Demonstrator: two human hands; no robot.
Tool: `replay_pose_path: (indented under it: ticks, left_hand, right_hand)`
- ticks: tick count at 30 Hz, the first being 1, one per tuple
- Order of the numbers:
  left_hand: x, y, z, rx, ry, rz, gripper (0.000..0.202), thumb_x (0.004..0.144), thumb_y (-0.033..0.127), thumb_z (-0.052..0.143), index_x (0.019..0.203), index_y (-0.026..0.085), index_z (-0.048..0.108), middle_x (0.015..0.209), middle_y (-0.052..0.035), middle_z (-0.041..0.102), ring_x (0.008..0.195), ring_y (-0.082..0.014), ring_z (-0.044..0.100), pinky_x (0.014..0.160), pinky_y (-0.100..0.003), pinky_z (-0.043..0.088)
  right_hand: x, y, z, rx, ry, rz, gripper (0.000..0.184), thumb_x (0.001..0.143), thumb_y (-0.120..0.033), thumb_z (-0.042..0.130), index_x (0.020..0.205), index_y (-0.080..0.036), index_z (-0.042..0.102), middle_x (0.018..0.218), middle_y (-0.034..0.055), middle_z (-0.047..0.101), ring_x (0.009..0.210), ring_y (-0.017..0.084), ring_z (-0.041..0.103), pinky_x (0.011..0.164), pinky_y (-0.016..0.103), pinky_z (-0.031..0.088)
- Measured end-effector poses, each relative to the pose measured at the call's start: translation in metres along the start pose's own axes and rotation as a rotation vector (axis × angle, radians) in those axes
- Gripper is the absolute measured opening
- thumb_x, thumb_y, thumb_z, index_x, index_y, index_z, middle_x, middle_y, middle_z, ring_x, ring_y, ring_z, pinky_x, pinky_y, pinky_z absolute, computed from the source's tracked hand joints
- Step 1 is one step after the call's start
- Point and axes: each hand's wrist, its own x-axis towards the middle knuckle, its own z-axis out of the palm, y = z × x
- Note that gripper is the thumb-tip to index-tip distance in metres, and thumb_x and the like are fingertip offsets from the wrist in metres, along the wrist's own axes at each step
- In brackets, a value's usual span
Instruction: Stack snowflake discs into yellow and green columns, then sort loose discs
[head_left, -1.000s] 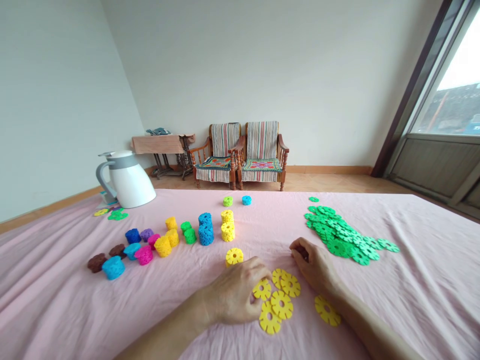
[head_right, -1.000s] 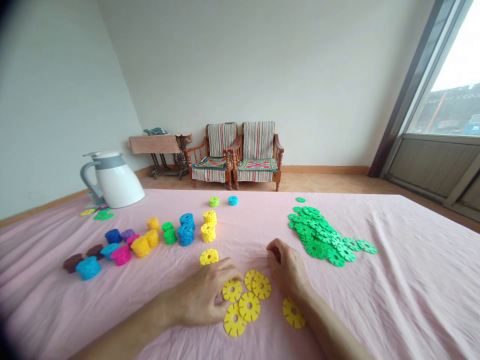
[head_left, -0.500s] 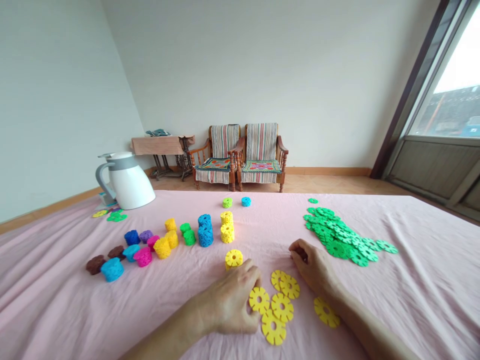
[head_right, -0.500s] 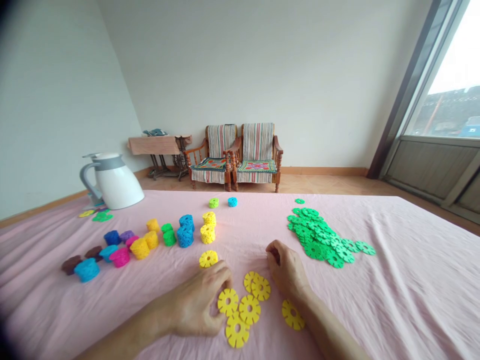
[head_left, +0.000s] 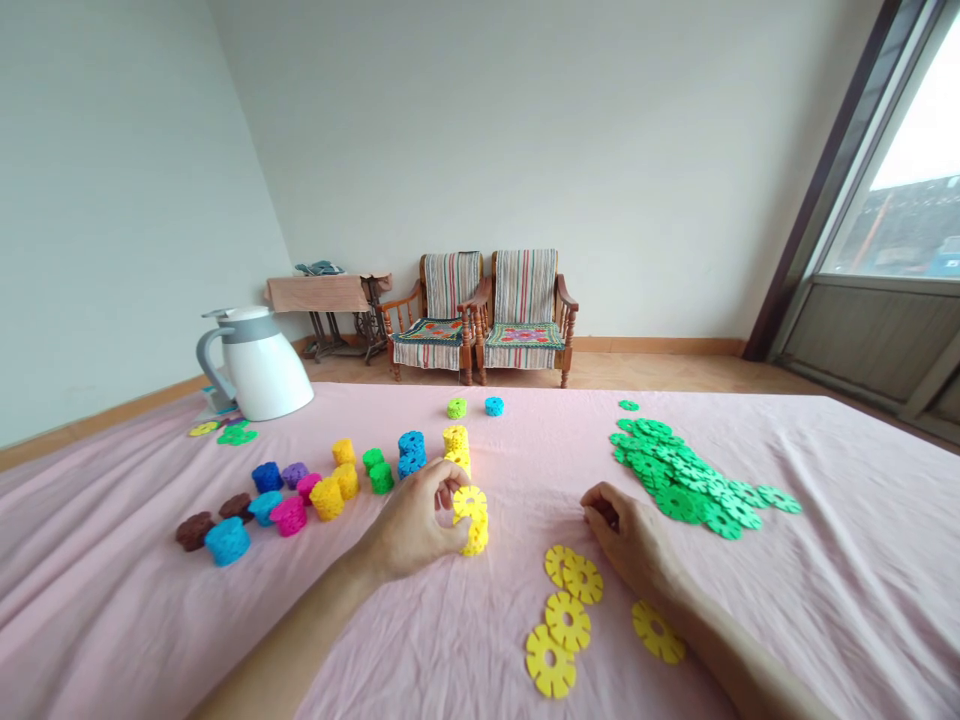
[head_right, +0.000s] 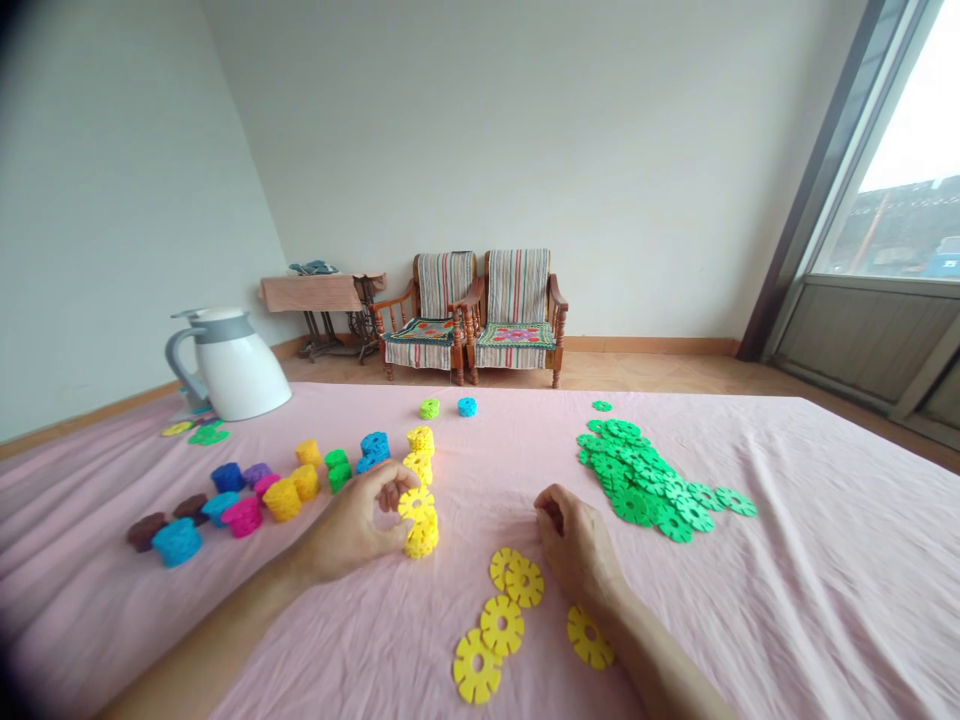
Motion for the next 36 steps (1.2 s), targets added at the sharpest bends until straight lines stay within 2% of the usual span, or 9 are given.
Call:
replay_pose_path:
  ticks: [7,14,22,27,28,30,33,36]
  left_hand:
    - [0.002,-0.021,0.006,-0.009,-0.054,-0.043,0.028,0.06,0.016,0.058,0.088,0.018,0.053,0.087,0.0003,0.051,0.079,-0.0151,0.05,0.068,-0.027,0.042]
    - [0.001,-0.019,0.008,0.006,-0.125,-0.05,0.027,0.06,0.017,0.06,0.087,0.019,0.053,0.087,0.0013,0.051,0.078,-0.0146,0.049,0.069,-0.026,0.041]
    - [0.001,-0.021,0.005,0.014,-0.127,-0.036,0.031,0.06,0.021,0.064,0.089,0.019,0.054,0.09,0.0004,0.053,0.079,-0.0152,0.05,0.069,-0.027,0.042]
    - [0.0,0.003,0.002,-0.011,-0.031,0.034,0.016,0.073,0.023,0.057,0.088,0.018,0.056,0.086,-0.0007,0.055,0.077,-0.0145,0.051,0.068,-0.026,0.042]
    - [-0.001,0.011,0.003,-0.024,-0.059,0.051,0.012,0.075,0.022,0.055,0.086,0.018,0.056,0.084,-0.0006,0.055,0.075,-0.0139,0.052,0.067,-0.025,0.042]
    - [-0.004,0.028,0.011,-0.048,-0.189,0.106,0.009,0.076,0.019,0.055,0.084,0.018,0.058,0.082,-0.0005,0.056,0.073,-0.0129,0.053,0.066,-0.024,0.043]
    - [-0.006,0.047,0.028,-0.02,-0.38,0.224,0.02,0.075,0.014,0.058,0.094,0.021,0.061,0.091,-0.0011,0.057,0.08,-0.0142,0.055,0.074,-0.025,0.044]
    - [-0.002,0.058,0.044,0.062,-0.424,0.307,0.033,0.074,0.01,0.058,0.105,0.023,0.058,0.098,-0.0029,0.056,0.092,-0.0178,0.053,0.084,-0.028,0.043]
  right_hand:
    - [-0.001,0.0,-0.001,0.008,-0.01,0.0,0.014,0.075,-0.024,0.042,0.076,-0.02,0.056,0.061,-0.0013,0.061,0.053,0.013,0.052,0.052,0.024,0.035]
    - [0.0,0.001,0.0,0.014,-0.011,-0.002,0.015,0.075,-0.024,0.042,0.077,-0.02,0.057,0.062,-0.0003,0.061,0.053,0.014,0.052,0.052,0.024,0.036]
    - [0.0,0.002,0.0,0.022,-0.002,-0.008,0.015,0.075,-0.024,0.043,0.076,-0.02,0.057,0.061,-0.0005,0.062,0.052,0.014,0.052,0.051,0.024,0.036]
    - [0.0,0.0,0.0,0.017,0.016,-0.01,0.014,0.074,-0.024,0.043,0.074,-0.021,0.057,0.058,-0.0014,0.06,0.052,0.014,0.052,0.05,0.024,0.035]
    - [0.0,0.0,-0.001,0.02,0.021,-0.005,0.014,0.074,-0.024,0.043,0.074,-0.021,0.056,0.058,-0.0015,0.06,0.052,0.014,0.052,0.049,0.024,0.035]
    - [0.0,-0.001,-0.001,0.024,0.034,0.008,0.014,0.075,-0.024,0.043,0.073,-0.021,0.056,0.057,-0.0016,0.059,0.051,0.013,0.051,0.049,0.024,0.034]
    - [0.001,-0.001,-0.002,0.018,0.055,0.029,0.014,0.075,-0.025,0.043,0.073,-0.021,0.056,0.057,-0.0017,0.059,0.051,0.014,0.051,0.049,0.024,0.034]
    - [0.001,-0.002,-0.003,0.015,0.058,0.028,0.013,0.075,-0.026,0.044,0.073,-0.021,0.056,0.058,-0.0014,0.059,0.051,0.014,0.051,0.05,0.024,0.035]
